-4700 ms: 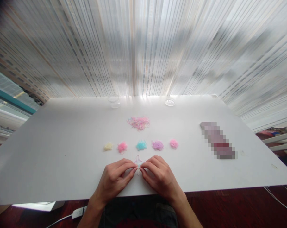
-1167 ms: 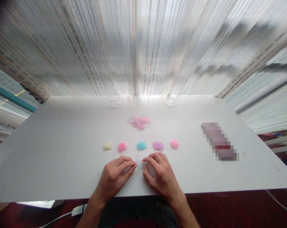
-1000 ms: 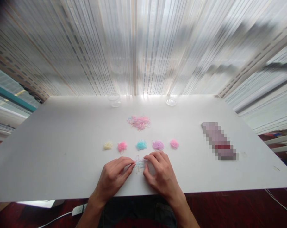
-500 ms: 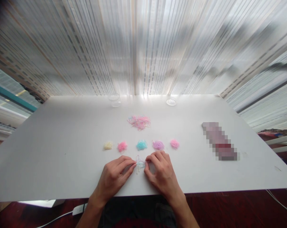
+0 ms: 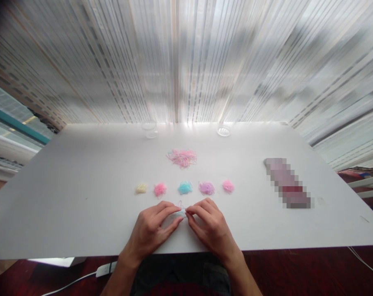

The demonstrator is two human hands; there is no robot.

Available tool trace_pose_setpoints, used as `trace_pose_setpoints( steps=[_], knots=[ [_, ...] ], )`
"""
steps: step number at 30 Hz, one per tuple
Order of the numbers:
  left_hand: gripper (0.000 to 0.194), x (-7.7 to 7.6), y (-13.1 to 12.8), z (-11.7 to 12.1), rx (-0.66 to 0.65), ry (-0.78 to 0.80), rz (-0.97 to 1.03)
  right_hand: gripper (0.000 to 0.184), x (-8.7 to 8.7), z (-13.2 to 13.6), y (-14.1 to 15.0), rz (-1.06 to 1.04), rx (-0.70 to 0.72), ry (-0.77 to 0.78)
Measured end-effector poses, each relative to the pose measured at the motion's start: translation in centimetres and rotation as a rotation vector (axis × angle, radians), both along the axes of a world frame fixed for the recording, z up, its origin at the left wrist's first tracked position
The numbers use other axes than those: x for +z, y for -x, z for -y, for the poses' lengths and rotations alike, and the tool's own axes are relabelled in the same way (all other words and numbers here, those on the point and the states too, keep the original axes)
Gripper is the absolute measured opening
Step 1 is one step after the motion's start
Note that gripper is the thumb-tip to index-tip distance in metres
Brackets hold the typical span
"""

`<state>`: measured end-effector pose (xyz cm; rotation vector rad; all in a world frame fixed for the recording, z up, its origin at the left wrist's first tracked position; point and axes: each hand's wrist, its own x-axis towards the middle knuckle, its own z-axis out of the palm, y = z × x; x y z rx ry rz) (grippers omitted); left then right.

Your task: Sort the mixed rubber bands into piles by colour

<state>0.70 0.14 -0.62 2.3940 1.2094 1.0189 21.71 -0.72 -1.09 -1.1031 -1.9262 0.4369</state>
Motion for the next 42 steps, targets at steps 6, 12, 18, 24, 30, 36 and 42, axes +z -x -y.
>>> trace_pose_setpoints(
  steps=[6,12,18,24,30,36,42],
  knots=[
    [0.011,-0.03,-0.02,-0.02,-0.036,-0.01,0.023,0.02,-0.05,-0.04,-0.09,-0.039,0.089,-0.027],
    [0.008,-0.07,0.29,0.07,-0.061,-0.004,0.087,0.017,-0.19,0.07,-0.25,-0.028,0.098,-0.025],
    [0.006,-0.04,0.32,0.02,-0.054,-0.011,0.113,0.015,0.16,0.23,-0.15,-0.019,0.067,-0.037],
    [0.006,0.2,0.3,0.04,-0.046,-0.013,0.165,0.016,0.07,0.14,-0.19,-0.021,0.072,-0.031],
    [0.006,0.36,0.33,0.06,-0.039,-0.014,0.171,0.017,-0.15,0.19,-0.26,-0.016,0.072,-0.039],
    [0.006,0.31,0.34,0.07,-0.04,-0.003,0.164,0.017,-0.34,0.13,-0.33,-0.028,0.073,-0.033],
    [0.006,0.23,0.38,0.05,-0.039,0.002,0.15,0.016,-0.45,0.08,-0.34,-0.017,0.078,-0.029]
  ],
)
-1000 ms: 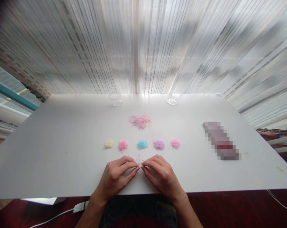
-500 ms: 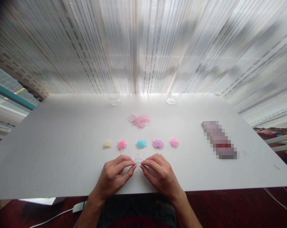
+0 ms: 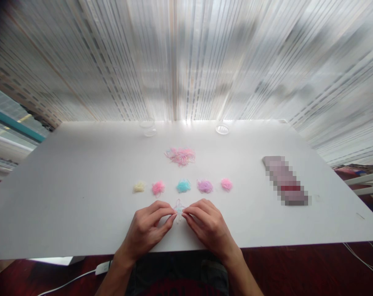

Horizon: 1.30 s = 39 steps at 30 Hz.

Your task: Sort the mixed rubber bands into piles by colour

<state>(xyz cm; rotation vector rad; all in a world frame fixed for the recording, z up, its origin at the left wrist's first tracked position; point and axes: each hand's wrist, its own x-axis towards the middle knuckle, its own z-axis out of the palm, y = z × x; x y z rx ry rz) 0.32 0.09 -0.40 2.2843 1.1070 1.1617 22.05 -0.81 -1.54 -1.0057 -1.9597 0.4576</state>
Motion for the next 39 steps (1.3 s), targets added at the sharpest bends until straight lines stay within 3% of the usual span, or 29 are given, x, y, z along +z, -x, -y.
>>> trace_pose_setpoints(
  steps=[24,28,39],
  knots=[
    [0.006,0.15,0.08,-0.01,-0.004,0.048,-0.036,0.015,0.53,0.0,0.15,0.026,-0.011,0.026],
    [0.02,0.07,0.11,-0.03,-0.04,0.046,-0.059,0.015,0.4,0.04,0.18,0.038,0.004,0.035],
    [0.01,-0.06,0.11,-0.02,-0.044,0.017,-0.032,0.014,0.32,0.08,0.14,0.047,0.016,0.037]
  ],
)
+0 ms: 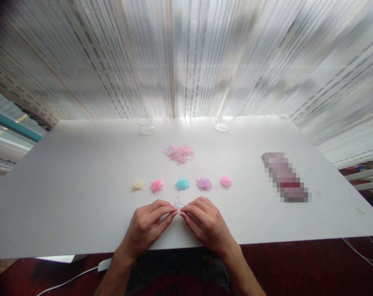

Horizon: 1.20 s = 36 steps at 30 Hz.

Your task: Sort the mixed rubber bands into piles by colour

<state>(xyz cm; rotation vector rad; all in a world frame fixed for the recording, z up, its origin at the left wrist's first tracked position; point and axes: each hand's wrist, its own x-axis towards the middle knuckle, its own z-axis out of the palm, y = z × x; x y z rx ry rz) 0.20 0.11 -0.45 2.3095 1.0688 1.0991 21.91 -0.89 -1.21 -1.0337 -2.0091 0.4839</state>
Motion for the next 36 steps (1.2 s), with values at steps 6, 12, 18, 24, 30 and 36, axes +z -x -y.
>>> trace_pose_setpoints(
  steps=[6,12,18,24,30,36],
  knots=[
    [0.01,-0.2,0.0,0.0,0.017,0.008,-0.001,0.015,0.1,-0.1,0.1,-0.038,-0.033,-0.017],
    [0.009,-0.2,0.0,0.0,0.01,0.013,0.012,0.012,0.0,-0.1,0.0,-0.051,-0.05,-0.013],
    [0.011,0.1,0.1,-0.1,0.022,0.009,0.024,0.012,0.3,-0.2,0.2,-0.07,-0.118,-0.054],
    [0.01,0.1,0.0,-0.1,0.043,0.012,0.037,0.012,0.6,-0.3,0.2,-0.086,-0.151,-0.052],
    [0.008,0.1,0.0,-0.2,0.034,0.018,0.034,0.012,0.4,-0.3,0.3,-0.071,-0.183,-0.046],
    [0.008,0.2,0.0,-0.1,0.038,0.019,0.044,0.005,0.8,-0.4,-2.0,-0.026,-0.482,-0.086]
  ],
)
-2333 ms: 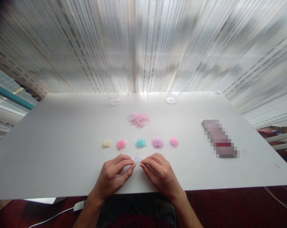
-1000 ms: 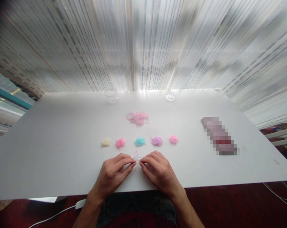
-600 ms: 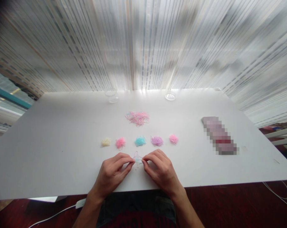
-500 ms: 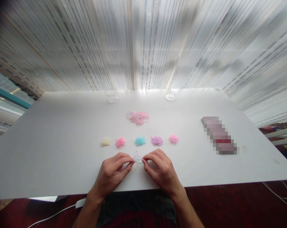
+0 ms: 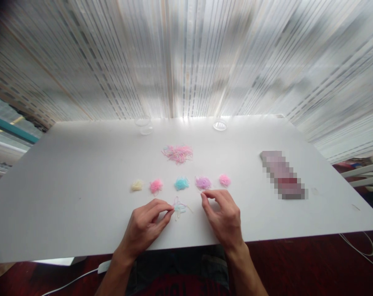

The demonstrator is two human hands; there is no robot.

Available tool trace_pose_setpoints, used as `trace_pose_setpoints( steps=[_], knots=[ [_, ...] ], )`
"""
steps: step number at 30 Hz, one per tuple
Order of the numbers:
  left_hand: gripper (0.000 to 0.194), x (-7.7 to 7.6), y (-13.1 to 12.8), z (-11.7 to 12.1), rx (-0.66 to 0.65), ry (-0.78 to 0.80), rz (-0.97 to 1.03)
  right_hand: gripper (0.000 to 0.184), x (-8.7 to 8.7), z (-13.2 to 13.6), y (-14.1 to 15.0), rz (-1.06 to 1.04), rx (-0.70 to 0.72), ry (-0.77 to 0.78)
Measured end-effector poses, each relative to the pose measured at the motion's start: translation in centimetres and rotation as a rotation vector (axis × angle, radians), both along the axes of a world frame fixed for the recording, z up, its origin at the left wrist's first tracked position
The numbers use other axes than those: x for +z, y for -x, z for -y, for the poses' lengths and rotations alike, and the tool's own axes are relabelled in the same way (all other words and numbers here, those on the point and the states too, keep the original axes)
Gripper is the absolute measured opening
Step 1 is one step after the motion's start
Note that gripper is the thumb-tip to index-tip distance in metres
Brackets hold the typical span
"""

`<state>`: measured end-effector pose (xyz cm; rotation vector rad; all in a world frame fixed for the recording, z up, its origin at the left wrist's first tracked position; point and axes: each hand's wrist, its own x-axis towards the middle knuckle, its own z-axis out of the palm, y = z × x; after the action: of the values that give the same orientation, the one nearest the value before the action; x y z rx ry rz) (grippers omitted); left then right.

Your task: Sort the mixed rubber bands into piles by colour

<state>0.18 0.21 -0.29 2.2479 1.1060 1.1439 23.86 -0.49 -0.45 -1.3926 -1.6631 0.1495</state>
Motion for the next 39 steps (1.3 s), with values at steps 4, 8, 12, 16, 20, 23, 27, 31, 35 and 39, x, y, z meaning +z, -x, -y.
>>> trace_pose_setpoints(
  steps=[4,8,12,16,20,23,27,31,35,39],
  knots=[
    [0.009,0.0,0.1,0.0,-0.016,0.007,0.002,0.012,-0.3,-0.7,-3.1,0.08,-0.253,-0.009],
    [0.01,-0.1,0.1,0.0,-0.018,0.007,-0.001,0.025,-0.9,-1.3,-4.7,0.105,-0.369,0.035],
    [0.009,-0.2,0.1,0.0,-0.008,0.009,-0.002,0.035,-1.1,-1.3,-4.7,0.099,-0.415,0.086],
    [0.01,-0.1,0.1,0.0,-0.012,0.026,-0.009,0.04,-1.0,-1.3,-4.5,0.09,-0.425,0.121],
    [0.01,0.0,0.0,0.0,-0.007,0.023,-0.007,0.04,-1.0,-1.3,-4.6,0.069,-0.431,0.141],
    [0.01,0.0,0.1,0.0,-0.009,0.027,-0.005,0.036,-1.1,-1.2,-4.7,0.041,-0.446,0.139],
    [0.009,-0.2,0.1,-0.1,-0.011,0.028,-0.011,0.028,-0.5,-1.0,-4.1,0.015,-0.427,0.079],
    [0.009,-0.2,0.1,-0.1,-0.014,0.036,-0.014,0.018,0.2,-1.3,-2.1,0.029,-0.256,0.016],
    [0.008,-0.1,0.1,0.0,-0.016,0.04,-0.006,0.017,0.0,-2.0,-0.5,0.054,-0.149,0.045],
    [0.007,-0.2,0.1,0.0,-0.022,0.041,-0.021,0.018,-0.6,-2.2,-0.4,0.075,-0.157,0.064]
  ],
)
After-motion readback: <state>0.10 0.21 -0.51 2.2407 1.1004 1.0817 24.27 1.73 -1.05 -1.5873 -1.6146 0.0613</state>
